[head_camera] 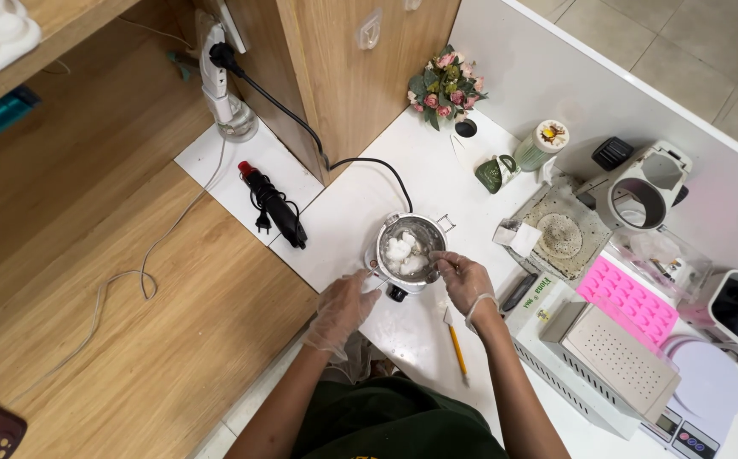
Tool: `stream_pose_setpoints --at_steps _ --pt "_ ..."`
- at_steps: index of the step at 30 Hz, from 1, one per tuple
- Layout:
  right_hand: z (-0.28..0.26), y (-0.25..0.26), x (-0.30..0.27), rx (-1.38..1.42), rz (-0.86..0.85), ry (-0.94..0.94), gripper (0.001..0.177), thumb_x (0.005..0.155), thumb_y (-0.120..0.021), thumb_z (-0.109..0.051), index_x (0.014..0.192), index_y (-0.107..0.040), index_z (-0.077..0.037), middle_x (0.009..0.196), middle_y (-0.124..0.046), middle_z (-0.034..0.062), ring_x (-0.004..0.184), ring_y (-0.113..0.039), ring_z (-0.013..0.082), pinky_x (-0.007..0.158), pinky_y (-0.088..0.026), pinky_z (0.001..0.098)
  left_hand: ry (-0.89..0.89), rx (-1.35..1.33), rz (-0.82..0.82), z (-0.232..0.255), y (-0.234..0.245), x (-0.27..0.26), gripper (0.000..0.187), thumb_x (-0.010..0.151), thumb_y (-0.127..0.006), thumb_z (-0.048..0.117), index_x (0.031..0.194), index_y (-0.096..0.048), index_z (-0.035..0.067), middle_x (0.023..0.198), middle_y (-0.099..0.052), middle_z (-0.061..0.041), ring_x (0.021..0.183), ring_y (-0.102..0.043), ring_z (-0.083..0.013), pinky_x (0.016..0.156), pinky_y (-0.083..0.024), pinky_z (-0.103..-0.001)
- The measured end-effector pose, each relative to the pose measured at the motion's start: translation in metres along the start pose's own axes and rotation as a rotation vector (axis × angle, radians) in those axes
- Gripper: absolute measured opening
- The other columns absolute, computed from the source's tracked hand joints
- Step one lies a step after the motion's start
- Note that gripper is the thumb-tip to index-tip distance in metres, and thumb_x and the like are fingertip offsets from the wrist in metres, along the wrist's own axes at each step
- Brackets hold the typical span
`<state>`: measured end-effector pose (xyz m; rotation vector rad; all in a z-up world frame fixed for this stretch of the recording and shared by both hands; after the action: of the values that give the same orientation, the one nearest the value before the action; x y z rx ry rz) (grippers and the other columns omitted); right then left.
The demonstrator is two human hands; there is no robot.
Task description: Stirring and melting wax in a small pot on a heating plate, then plugging in an electric fan.
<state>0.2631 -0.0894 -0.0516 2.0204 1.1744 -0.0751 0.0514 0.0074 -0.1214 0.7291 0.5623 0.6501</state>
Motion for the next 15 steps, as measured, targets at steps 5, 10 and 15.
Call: stream_pose_setpoints --at_steps 5,10,15 --pt "-0.005 0.007 0.004 0.086 0.049 0.117 0.028 0.098 -0.061 -0.018 0.122 -0.075 -0.012 0.107 -0.08 0.0098 0.098 -0.073 0.0181 0.09 -0.057 0.0339 0.103 -0.059 -0.113 0.013 0.027 0.0 0.057 0.094 -0.065 0.041 0.139 -0.057 0.007 0.108 -0.072 -0.014 0.099 -0.068 -0.0245 0.093 -0.055 -0.038" --pt "-0.023 0.0 0.011 0.081 0.009 0.265 0.026 0.097 -0.062 -0.019 0.118 -0.076 -0.014 0.11 -0.079 0.0085 0.099 -0.074 0.0181 0.092 -0.058 0.0345 0.165 -0.1 -0.117 0.007 0.027 0.002 0.06 0.092 -0.064 0.045 0.142 -0.055 0.013 0.132 -0.064 -0.013 0.126 -0.059 -0.0281 0.11 -0.044 -0.041" --pt "-0.04 0.0 0.007 -0.377 0.112 0.216 0.023 0.095 -0.063 -0.025 0.111 -0.08 -0.024 0.103 -0.074 0.0068 0.092 -0.07 0.0271 0.085 -0.057 0.0411 0.181 -0.079 -0.102 0.001 0.023 0.003 0.059 0.092 -0.066 0.045 0.141 -0.054 0.013 0.137 -0.059 -0.014 0.131 -0.054 -0.0289 0.11 -0.042 -0.042"
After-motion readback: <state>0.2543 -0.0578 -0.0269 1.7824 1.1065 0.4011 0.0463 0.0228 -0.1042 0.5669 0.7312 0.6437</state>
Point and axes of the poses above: each hand's wrist, its own x-axis towards the middle knuckle, its own y-axis out of the back of the hand, z = x × y, the point moved 9 cm from there along x, towards the middle knuckle
